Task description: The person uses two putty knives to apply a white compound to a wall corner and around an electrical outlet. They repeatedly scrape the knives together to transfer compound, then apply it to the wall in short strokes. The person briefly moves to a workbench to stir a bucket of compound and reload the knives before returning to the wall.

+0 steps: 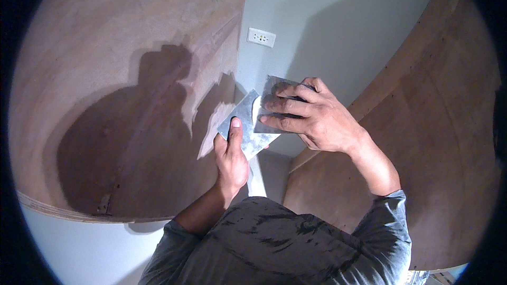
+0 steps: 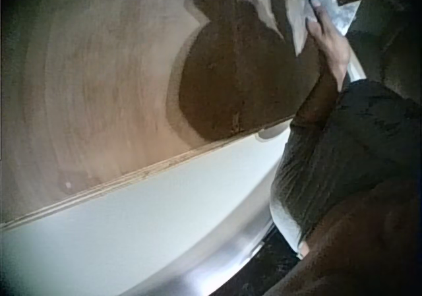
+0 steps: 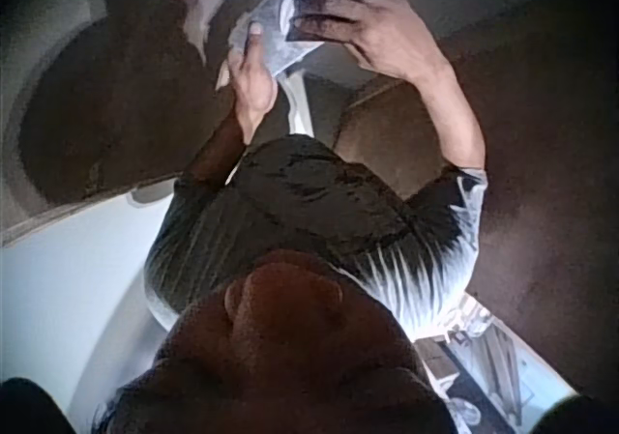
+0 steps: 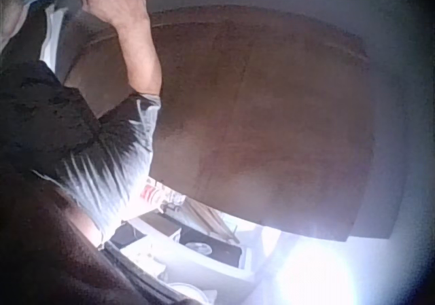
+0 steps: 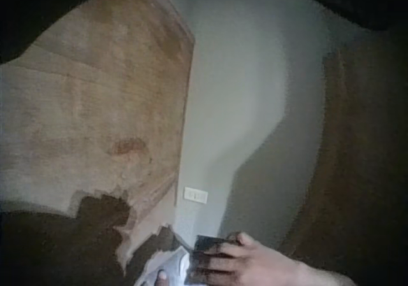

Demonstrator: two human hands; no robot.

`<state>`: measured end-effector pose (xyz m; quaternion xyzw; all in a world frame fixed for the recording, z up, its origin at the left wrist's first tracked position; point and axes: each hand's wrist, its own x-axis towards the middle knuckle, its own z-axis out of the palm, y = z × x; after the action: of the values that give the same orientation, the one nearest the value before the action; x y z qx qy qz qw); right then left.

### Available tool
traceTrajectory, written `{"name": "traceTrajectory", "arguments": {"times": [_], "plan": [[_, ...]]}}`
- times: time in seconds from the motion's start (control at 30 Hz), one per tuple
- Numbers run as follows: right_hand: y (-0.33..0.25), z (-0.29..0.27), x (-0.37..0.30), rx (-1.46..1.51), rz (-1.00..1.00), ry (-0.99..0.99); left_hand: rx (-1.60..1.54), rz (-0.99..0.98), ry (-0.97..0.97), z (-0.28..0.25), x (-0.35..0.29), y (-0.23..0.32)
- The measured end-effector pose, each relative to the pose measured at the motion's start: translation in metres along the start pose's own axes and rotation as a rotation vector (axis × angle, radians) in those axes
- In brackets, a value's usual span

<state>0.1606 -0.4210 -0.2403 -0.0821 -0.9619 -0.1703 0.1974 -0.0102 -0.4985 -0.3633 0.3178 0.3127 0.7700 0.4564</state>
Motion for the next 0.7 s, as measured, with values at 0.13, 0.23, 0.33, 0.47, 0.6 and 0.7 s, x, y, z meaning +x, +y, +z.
{"name": "traceTrajectory", "arguments": {"times": [0.13, 0.23, 0.33, 0.47, 0.6, 0.7], "plan": [[0.0, -0.002, -0.004, 0.038, 0.008, -0.019, 0.021, 0.034, -0.008, 0.005, -0.001, -0.002], [0.0, -0.004, -0.008, 0.027, 0.009, 0.016, 0.058, 0.007, -0.005, 0.006, 0.001, -0.007], [0.003, -0.001, -0.013, 0.02, 0.006, -0.023, 0.052, 0.035, 0.001, 0.014, -0.001, -0.006], [0.003, -0.004, -0.015, 0.04, 0.017, 0.031, 0.091, 0.033, 0.004, 0.015, -0.001, -0.012], [0.008, -0.005, -0.02, 0.053, 0.016, -0.035, 0.081, 0.016, -0.013, 0.018, 0.0, -0.011], [0.005, -0.009, -0.02, 0.048, 0.032, -0.023, 0.078, 0.004, -0.025, 0.019, -0.001, -0.01]]}}
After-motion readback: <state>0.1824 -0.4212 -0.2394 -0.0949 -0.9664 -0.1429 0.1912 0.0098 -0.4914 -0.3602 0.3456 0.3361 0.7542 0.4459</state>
